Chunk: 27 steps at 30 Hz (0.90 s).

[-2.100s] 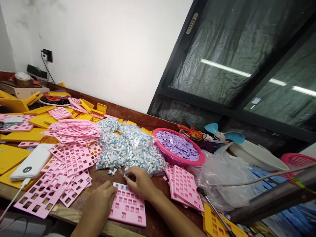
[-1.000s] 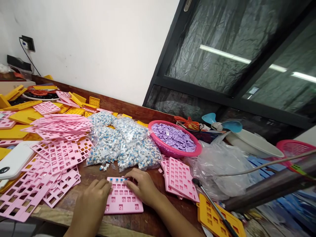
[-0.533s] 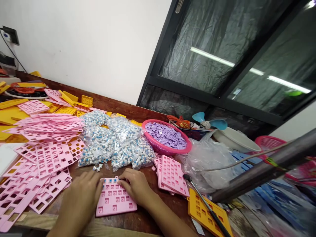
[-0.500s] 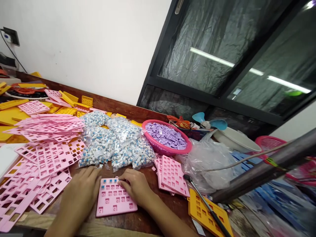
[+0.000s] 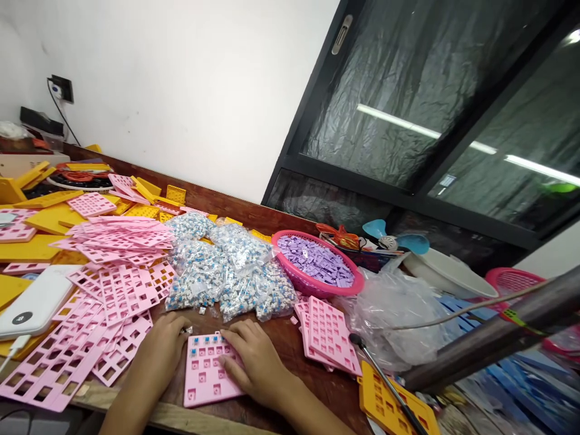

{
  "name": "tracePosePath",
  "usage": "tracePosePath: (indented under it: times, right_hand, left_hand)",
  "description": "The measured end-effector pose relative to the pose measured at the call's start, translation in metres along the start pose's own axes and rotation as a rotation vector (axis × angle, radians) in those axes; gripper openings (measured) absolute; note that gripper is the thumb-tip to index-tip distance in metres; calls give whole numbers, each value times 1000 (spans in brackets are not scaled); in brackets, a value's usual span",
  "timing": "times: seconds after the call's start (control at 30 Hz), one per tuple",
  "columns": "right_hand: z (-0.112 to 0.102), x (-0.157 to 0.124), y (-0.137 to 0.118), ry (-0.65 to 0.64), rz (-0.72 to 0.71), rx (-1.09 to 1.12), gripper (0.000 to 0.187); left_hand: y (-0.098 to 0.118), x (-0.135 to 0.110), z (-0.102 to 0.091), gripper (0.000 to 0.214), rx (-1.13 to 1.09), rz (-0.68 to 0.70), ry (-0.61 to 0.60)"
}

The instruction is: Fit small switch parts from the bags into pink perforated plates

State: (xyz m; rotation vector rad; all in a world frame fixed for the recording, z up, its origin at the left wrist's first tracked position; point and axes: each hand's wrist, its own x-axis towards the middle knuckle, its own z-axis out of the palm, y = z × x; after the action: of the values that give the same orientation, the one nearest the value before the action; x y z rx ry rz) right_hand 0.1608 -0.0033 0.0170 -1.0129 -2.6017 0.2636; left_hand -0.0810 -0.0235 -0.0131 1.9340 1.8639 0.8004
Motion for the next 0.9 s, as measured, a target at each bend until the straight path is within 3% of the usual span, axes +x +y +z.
tracePosePath:
  times: [0.1, 0.2, 0.37, 0.47, 0.6, 0.73, 0.8, 0.9]
  right_hand:
    - [7, 43, -2, 68, 71, 78, 18]
    - [13, 84, -3, 27, 165, 36, 14]
    - [21, 111, -4, -47, 201, -50, 12]
    - [24, 109, -3, -52, 196, -31, 6]
    - [14, 99, 3, -21, 156, 122, 12]
    - [-11, 69, 20, 58, 127, 363, 16]
    - [-20, 49, 30, 43, 125, 434, 4]
    - [-21, 28, 44, -8, 144, 540, 8]
  left_hand:
    - [-1, -5, -8, 27, -29, -5, -9]
    - [-2, -7, -9, 28, -27, -9, 8]
    - [1, -4, -7, 37, 18, -10, -11]
    - [6, -3, -9, 39, 44, -13, -22]
    - [7, -5, -12, 34, -46, 19, -12]
    - [2, -9, -10, 27, -98, -22, 26]
    - [1, -11, -11, 24, -150, -16, 87]
    - [9, -15, -14, 22, -328, 24, 60]
